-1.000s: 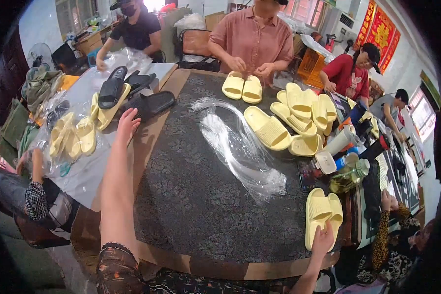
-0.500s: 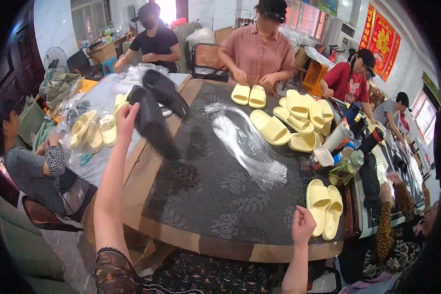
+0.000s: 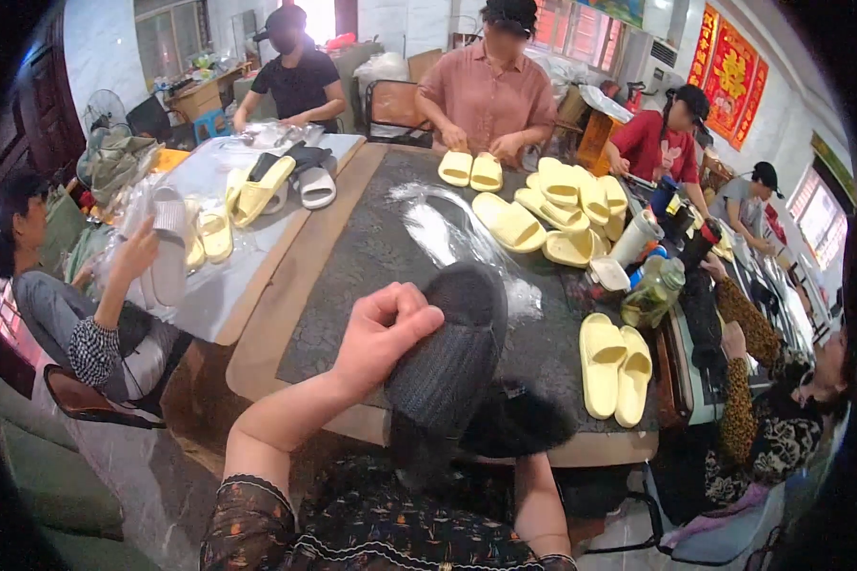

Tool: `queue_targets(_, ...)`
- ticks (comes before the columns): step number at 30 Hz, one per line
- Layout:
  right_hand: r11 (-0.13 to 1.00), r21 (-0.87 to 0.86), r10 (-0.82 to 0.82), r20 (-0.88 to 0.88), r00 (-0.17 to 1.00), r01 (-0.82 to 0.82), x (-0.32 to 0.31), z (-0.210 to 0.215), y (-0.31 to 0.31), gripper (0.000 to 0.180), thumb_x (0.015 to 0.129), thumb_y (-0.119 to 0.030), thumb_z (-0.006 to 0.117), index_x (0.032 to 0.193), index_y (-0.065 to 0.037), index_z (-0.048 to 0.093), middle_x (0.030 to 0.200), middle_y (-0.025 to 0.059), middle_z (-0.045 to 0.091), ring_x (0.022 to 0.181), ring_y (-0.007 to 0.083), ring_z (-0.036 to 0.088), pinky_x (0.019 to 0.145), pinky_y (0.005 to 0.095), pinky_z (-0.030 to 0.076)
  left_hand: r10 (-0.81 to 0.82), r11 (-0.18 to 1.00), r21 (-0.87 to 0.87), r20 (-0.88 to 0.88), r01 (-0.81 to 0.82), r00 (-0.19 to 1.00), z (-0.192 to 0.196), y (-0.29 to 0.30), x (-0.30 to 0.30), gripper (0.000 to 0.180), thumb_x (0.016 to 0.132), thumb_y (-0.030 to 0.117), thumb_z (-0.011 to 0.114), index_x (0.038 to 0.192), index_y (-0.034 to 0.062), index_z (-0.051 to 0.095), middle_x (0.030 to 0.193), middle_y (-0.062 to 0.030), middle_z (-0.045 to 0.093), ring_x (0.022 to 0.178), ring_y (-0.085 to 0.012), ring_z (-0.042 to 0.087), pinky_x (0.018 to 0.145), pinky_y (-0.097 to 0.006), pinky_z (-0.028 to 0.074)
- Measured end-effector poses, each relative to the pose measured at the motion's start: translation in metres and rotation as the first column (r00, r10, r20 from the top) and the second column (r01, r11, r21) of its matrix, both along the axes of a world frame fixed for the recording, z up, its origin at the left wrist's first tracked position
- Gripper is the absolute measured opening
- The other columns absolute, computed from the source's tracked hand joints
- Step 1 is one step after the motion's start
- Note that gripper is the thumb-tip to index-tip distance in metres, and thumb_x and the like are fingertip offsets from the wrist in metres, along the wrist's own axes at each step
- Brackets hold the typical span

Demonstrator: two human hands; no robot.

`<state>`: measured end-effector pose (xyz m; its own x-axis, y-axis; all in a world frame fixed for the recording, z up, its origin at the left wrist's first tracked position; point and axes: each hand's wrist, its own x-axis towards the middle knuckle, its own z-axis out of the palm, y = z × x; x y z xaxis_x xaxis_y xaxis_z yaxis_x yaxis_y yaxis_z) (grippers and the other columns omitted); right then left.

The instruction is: Inspecting and cleaning foam slippers by removing excess material at a production table.

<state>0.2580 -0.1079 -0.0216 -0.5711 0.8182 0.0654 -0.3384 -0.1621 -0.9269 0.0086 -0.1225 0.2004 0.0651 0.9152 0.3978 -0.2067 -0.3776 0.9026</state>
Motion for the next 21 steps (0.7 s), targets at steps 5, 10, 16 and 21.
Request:
queue_targets(5, 0.903, -0.352, -0.29, -0.078, 0.954, 0.246, -0.005, 0.07, -0.031, 0.046, 0.092, -0.038, 0.05, 0.128, -0.009, 0.049, 0.115, 0.0077, 0.06, 0.106, 0.0176, 0.056, 0.088, 0.0322, 0.046, 0.21, 0.977, -0.075, 0.15, -0.2, 0.966, -0.001, 0.015, -0.004, 0.03, 0.087, 0.012, 0.064, 0.064, 0.0105, 0.044, 0.067, 0.0075, 0.044, 0.063, -0.0017, 0.038, 0.056, -0.019, 0.032)
queue_targets(10, 0.704, -0.646, -0.378, 0.011, 0.926, 0.295, 0.027, 0.029, -0.024, 0.052, 0.091, -0.04, 0.054, 0.133, -0.011, 0.043, 0.127, 0.01, 0.051, 0.114, 0.0222, 0.049, 0.098, 0.0401, 0.041, 0.399, 0.902, -0.124, -0.132, -0.414, 0.907, -0.058, 0.058, -0.014, 0.039, 0.085, 0.021, 0.067, 0.058, 0.0101, 0.041, 0.058, 0.0094, 0.037, 0.054, -0.0018, 0.032, 0.049, -0.021, 0.027)
queue_targets(16, 0.925, -0.051, -0.323, 0.41, 0.853, 0.376, 0.011, 0.012, -0.011, 0.039, 0.084, -0.017, 0.064, 0.118, -0.004, 0.05, 0.104, 0.0053, 0.061, 0.089, 0.0123, 0.057, 0.076, 0.0265, 0.046, 0.246, 0.882, -0.08, -0.762, -0.464, 0.599, -0.153, 0.083, -0.042, 0.046, 0.075, 0.043, 0.069, 0.059, 0.0036, 0.052, 0.057, -0.0105, 0.054, 0.056, -0.0256, 0.054, 0.056, -0.037, 0.042)
queue_targets(21, 0.858, 0.221, -0.513, 0.317, 0.798, 0.464, 0.004, -0.013, -0.001, 0.053, 0.081, -0.011, 0.064, 0.129, 0.002, 0.043, 0.112, 0.0119, 0.061, 0.101, 0.0193, 0.058, 0.089, 0.0314, 0.044, 0.231, 0.866, -0.053, -0.839, -0.497, 0.492, -0.178, 0.082, -0.031, 0.043, 0.075, 0.045, 0.067, 0.063, 0.0048, 0.056, 0.06, -0.0112, 0.057, 0.062, -0.0295, 0.06, 0.058, -0.041, 0.044)
